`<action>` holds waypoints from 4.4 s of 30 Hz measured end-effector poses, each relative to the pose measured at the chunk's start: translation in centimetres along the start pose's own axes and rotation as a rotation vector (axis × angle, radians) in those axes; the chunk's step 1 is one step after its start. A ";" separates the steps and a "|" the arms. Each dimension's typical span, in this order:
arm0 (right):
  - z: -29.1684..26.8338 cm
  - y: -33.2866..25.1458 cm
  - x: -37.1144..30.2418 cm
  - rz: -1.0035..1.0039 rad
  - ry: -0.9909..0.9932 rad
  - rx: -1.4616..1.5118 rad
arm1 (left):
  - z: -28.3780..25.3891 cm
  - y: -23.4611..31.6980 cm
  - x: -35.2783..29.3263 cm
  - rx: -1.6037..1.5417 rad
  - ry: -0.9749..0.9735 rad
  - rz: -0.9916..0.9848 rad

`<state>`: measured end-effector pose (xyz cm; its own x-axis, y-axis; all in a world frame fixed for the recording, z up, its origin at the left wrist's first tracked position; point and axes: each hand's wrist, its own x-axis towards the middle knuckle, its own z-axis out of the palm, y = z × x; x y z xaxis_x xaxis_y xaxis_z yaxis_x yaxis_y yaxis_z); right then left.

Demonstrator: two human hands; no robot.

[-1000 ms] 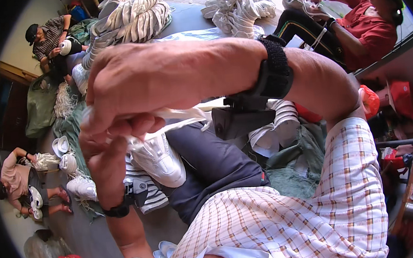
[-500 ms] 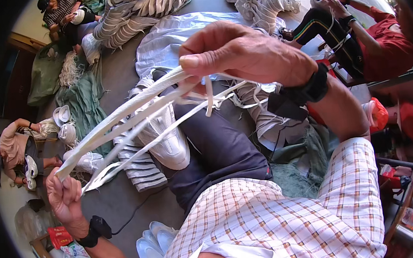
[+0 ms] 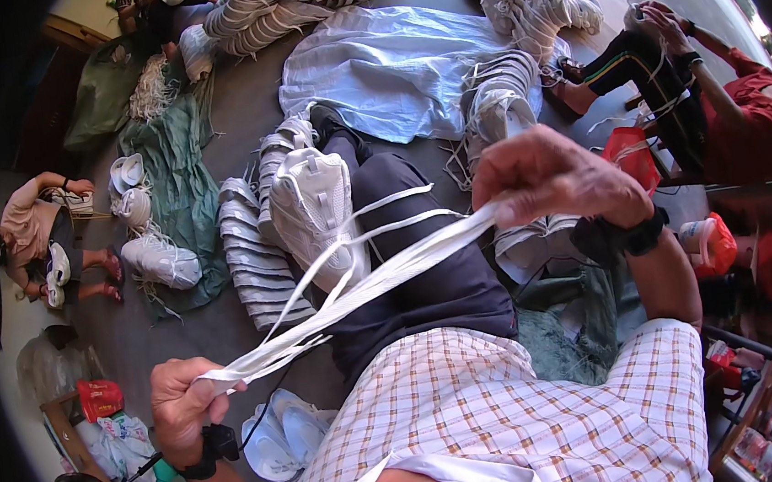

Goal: The recorder is lacing several pairs of white shoes in a workshop environment.

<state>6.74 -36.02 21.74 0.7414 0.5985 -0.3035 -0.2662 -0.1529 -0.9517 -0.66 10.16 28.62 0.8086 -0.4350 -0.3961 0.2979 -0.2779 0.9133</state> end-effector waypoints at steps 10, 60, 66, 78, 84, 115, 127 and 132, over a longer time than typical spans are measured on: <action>-7.3 1.9 -5.3 -0.151 0.465 0.290 | -0.4 -1.6 4.7 -0.031 0.500 0.198; -23.1 8.4 -28.2 -0.110 1.564 0.443 | 27.7 -17.9 36.0 0.826 -0.555 0.612; -25.7 14.7 -31.4 -0.042 1.804 0.378 | 22.1 -9.5 32.4 0.980 -0.214 0.761; -26.9 21.6 -19.9 0.943 1.367 -0.688 | 7.1 0.0 20.5 1.064 0.349 0.653; -9.6 13.1 -2.2 -0.096 0.605 -0.449 | 7.8 4.2 17.5 1.017 0.382 0.824; -6.8 15.9 -7.1 0.449 0.373 -0.363 | -1.6 -17.4 2.0 0.532 0.264 -0.258; 12.8 7.9 6.5 -0.378 -0.044 0.076 | 8.0 -5.0 8.9 0.110 -0.150 0.052; 8.3 5.4 3.9 0.033 -0.081 0.027 | 5.6 -7.0 8.7 -0.011 -0.135 -0.072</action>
<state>3.11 -27.94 15.81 0.6796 0.6555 -0.3294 -0.3071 -0.1536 -0.9392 1.48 3.47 18.25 0.7095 -0.5257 -0.4693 0.3587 -0.3039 0.8826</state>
